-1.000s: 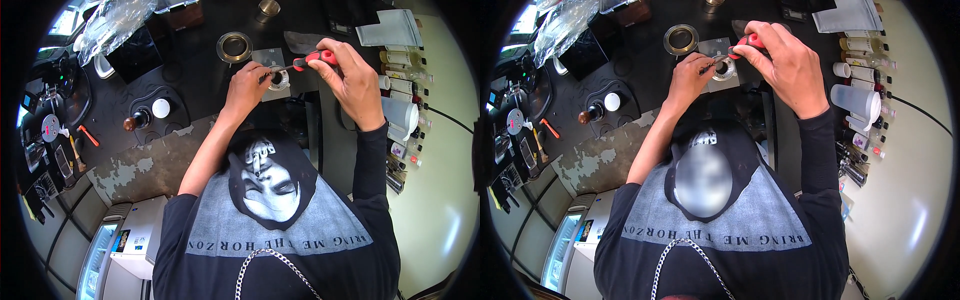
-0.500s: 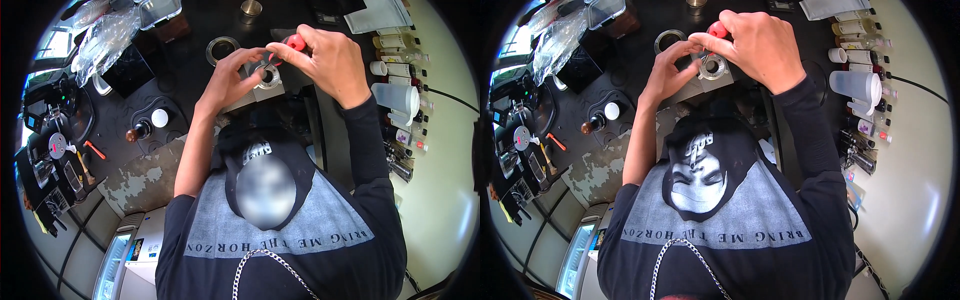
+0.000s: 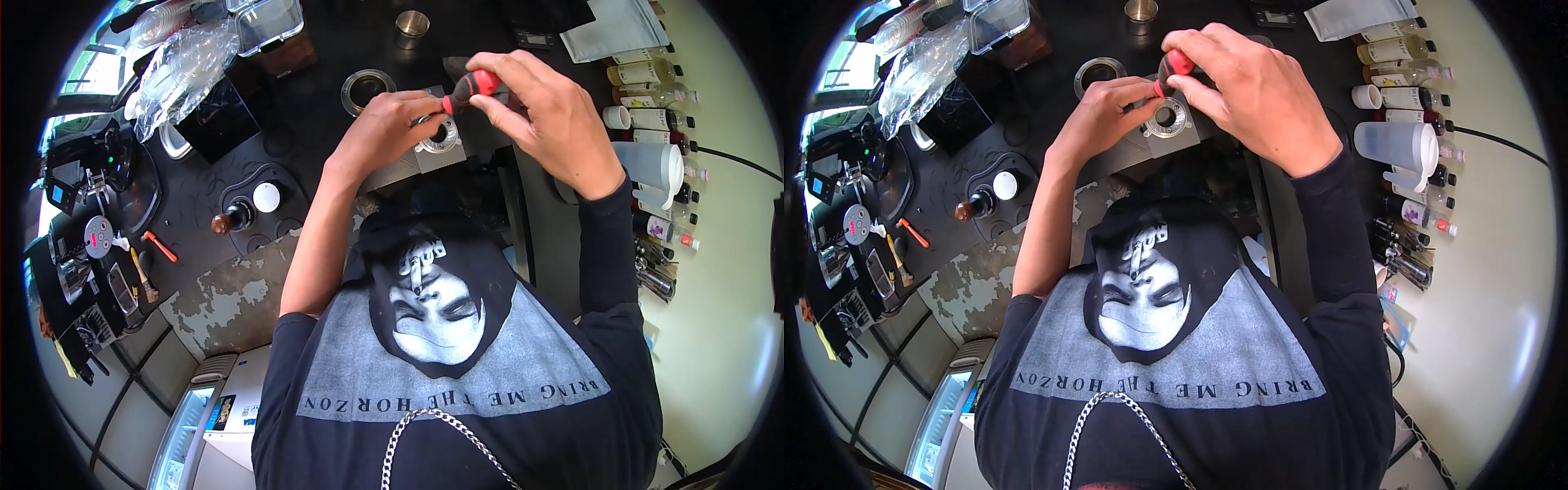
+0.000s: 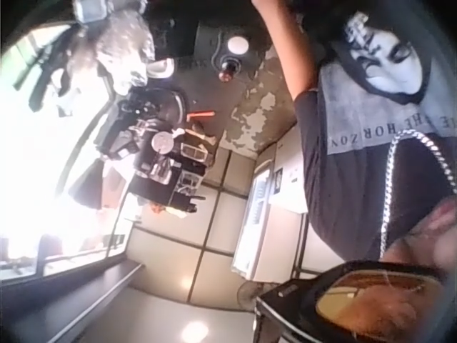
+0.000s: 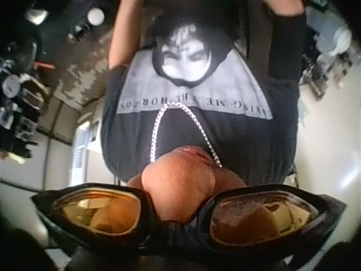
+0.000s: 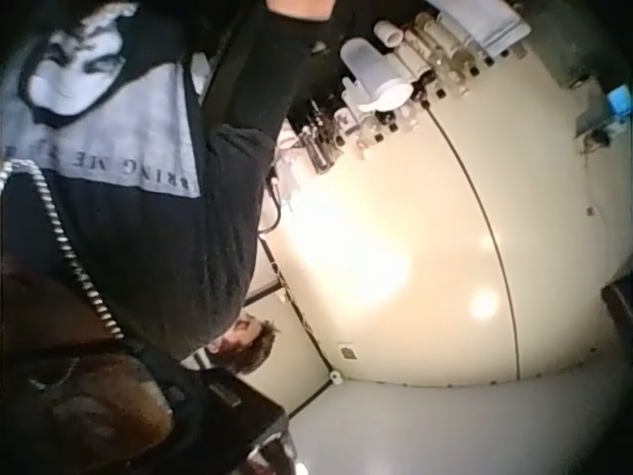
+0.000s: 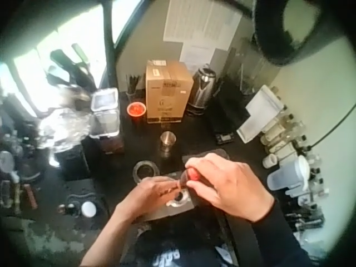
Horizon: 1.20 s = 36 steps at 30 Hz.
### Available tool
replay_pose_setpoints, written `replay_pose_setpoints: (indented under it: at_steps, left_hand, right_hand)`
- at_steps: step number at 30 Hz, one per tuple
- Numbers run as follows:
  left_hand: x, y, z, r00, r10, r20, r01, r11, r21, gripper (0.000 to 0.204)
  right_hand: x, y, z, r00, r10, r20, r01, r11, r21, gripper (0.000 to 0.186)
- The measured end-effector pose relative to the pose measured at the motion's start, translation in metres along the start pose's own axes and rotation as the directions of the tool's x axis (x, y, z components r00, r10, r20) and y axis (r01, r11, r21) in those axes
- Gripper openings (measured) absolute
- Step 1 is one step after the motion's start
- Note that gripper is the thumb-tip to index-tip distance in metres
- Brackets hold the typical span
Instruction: Using a screwdriver to repair or maintain a component of a coffee machine at a brewing station.
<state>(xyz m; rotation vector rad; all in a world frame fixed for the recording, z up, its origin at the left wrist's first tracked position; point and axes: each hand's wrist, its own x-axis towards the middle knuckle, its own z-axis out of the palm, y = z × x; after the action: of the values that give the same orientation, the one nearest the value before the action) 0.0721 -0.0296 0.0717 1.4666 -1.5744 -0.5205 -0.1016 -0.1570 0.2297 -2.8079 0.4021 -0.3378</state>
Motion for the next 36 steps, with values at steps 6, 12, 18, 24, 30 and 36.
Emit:
replay_pose_setpoints:
  at_steps: [6, 12, 18, 24, 30, 36]
  left_hand:
    - [0.003, 0.006, -0.002, 0.999, -0.022, 0.035, 0.022, 1.0, -0.008, 0.021]
    - [0.005, 0.007, -0.004, 0.997, 0.058, 0.042, -0.056, 0.997, -0.047, 0.02]
    - [0.005, 0.007, -0.005, 0.998, 0.024, 0.059, -0.021, 0.999, -0.042, 0.021]
    - [0.004, 0.009, -0.004, 0.997, 0.005, 0.081, -0.002, 0.999, -0.035, 0.023]
    - [0.009, 0.004, -0.009, 0.98, -0.015, 0.196, 0.022, 0.999, -0.033, 0.024]
    - [0.009, 0.002, -0.003, 0.995, 0.036, 0.091, -0.035, 0.999, -0.015, 0.024]
  right_hand:
    - [0.0, -0.008, -0.002, 0.998, 0.051, 0.044, -0.047, 0.996, -0.081, 0.03]
    - [-0.002, -0.008, -0.002, 0.999, -0.024, 0.035, 0.023, 0.999, 0.035, 0.037]
    - [-0.003, -0.008, 0.0, 0.993, -0.073, -0.093, 0.065, 0.995, -0.08, 0.029]
    - [0.006, -0.019, -0.01, 0.934, 0.261, 0.243, -0.174, 0.929, -0.328, 0.04]
    - [0.003, -0.008, -0.01, 0.987, -0.091, 0.131, 0.113, 0.978, -0.174, 0.034]
    - [0.01, -0.009, -0.009, 0.987, -0.007, 0.158, 0.06, 0.941, -0.334, 0.027]
